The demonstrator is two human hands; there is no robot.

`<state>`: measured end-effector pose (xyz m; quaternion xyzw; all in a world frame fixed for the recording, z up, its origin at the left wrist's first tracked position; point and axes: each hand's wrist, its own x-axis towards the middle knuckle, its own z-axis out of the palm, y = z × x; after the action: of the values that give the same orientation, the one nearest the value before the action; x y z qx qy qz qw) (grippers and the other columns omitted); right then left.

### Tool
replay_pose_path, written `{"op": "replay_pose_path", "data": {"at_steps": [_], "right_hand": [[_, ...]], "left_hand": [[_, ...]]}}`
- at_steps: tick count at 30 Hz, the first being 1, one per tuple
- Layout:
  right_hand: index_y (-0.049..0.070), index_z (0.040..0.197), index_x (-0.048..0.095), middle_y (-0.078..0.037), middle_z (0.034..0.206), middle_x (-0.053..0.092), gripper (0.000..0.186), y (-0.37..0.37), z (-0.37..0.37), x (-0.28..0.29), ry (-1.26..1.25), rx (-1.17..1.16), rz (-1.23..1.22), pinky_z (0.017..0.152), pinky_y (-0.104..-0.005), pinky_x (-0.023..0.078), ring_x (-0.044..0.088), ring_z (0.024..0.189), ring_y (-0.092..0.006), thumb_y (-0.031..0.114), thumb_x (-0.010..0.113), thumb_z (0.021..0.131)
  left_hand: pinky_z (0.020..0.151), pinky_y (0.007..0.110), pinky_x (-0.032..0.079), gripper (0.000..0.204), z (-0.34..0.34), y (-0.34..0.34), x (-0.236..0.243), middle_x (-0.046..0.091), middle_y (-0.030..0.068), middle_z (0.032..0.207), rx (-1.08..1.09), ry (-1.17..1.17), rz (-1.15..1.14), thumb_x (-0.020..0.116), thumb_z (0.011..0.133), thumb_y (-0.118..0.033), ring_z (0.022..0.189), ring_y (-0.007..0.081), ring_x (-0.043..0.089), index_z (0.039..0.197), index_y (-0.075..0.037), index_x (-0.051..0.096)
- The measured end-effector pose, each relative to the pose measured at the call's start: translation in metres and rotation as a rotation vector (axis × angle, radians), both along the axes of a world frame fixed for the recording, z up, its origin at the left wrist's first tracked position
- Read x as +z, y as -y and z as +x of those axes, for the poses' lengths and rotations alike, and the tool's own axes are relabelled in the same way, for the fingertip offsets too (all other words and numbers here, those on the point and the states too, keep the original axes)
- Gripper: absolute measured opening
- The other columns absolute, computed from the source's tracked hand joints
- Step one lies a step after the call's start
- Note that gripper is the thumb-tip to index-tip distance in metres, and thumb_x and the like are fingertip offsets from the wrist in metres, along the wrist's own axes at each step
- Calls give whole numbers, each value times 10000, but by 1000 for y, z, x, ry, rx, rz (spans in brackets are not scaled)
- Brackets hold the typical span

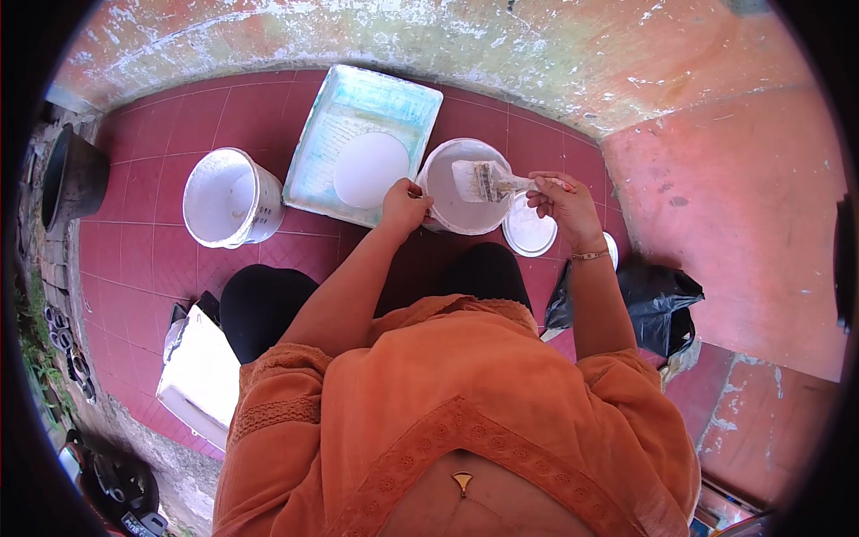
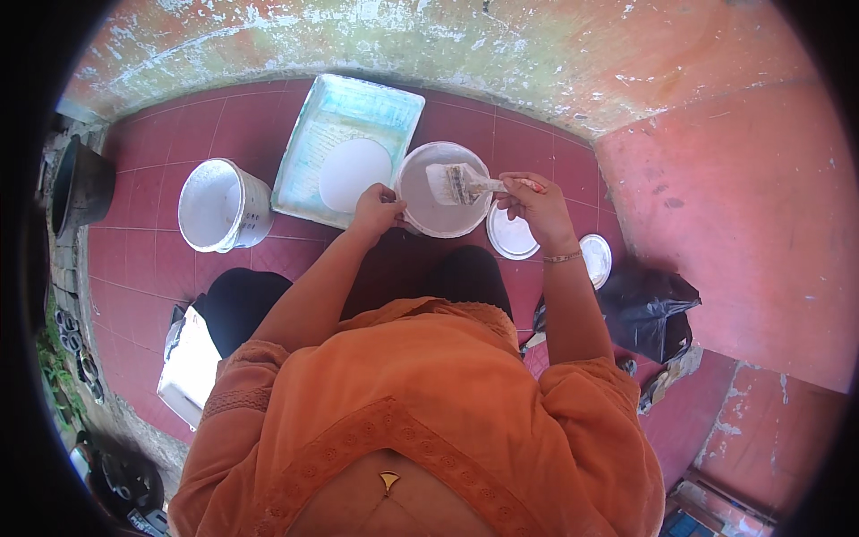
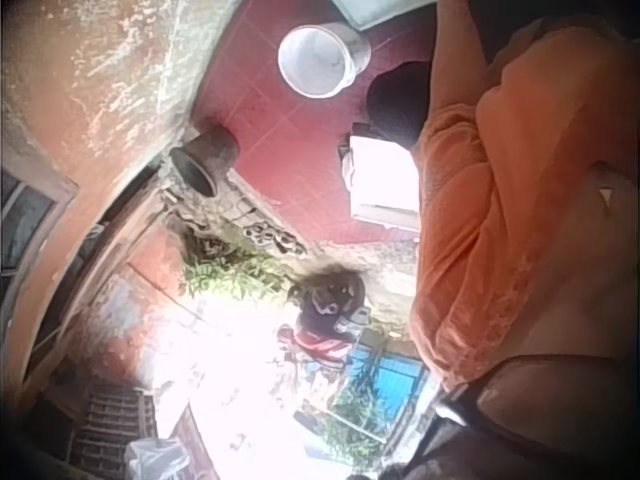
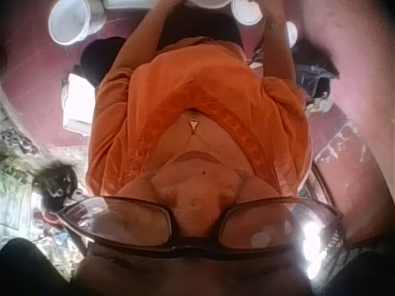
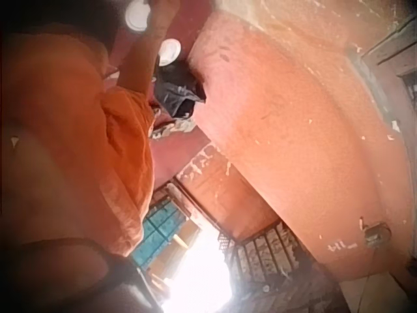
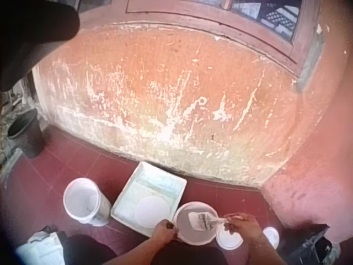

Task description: The person pours water from a bucket into a container, stirs the mixture with a brush, and then pours paint into a tray to mix it with the brush.

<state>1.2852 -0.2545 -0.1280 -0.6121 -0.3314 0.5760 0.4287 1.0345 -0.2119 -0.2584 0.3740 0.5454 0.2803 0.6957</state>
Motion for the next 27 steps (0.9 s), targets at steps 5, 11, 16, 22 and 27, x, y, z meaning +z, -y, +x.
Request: {"op": "replay_pose_path", "data": {"at_steps": [5, 11, 16, 22, 27], "right_hand": [[-43, 1026, 603, -114, 806, 649, 238, 12, -7, 36, 122, -9, 88, 536, -226, 468, 618, 658, -138, 119, 617, 852], [-31, 1009, 619, -114, 796, 649, 189, 29, -13, 74, 198, -33, 231, 536, -215, 462, 614, 648, -130, 77, 605, 855], [-28, 1012, 621, -102, 797, 651, 174, 37, -15, 94, 254, -90, 356, 536, -217, 458, 609, 647, -122, 36, 588, 853], [-30, 1007, 623, -101, 792, 649, 173, 34, -18, 87, 218, -90, 361, 528, -223, 454, 609, 652, -124, 34, 588, 850], [7, 966, 641, -83, 775, 639, 182, 11, -25, -10, 541, 181, 244, 560, -262, 462, 610, 659, -144, 78, 640, 798]], "left_hand": [[586, 364, 587, 208, 0, -1, -6, 532, 151, 862, 3, 4, 1, 616, 789, 15, 689, 236, 626, 915, 55, 456], [497, 360, 584, 198, 2, 0, -8, 561, 160, 812, 62, 18, 26, 630, 762, 35, 652, 241, 630, 871, 63, 467], [581, 365, 587, 224, 0, -1, -5, 531, 157, 869, 5, 15, 11, 613, 786, 22, 692, 241, 627, 936, 59, 450], [580, 360, 587, 214, -1, 0, -2, 534, 155, 862, 15, 0, 17, 611, 787, 19, 701, 248, 633, 928, 67, 457], [543, 358, 587, 208, 5, -2, -8, 553, 166, 841, 38, -1, 25, 623, 772, 25, 679, 246, 634, 902, 69, 466]]}}
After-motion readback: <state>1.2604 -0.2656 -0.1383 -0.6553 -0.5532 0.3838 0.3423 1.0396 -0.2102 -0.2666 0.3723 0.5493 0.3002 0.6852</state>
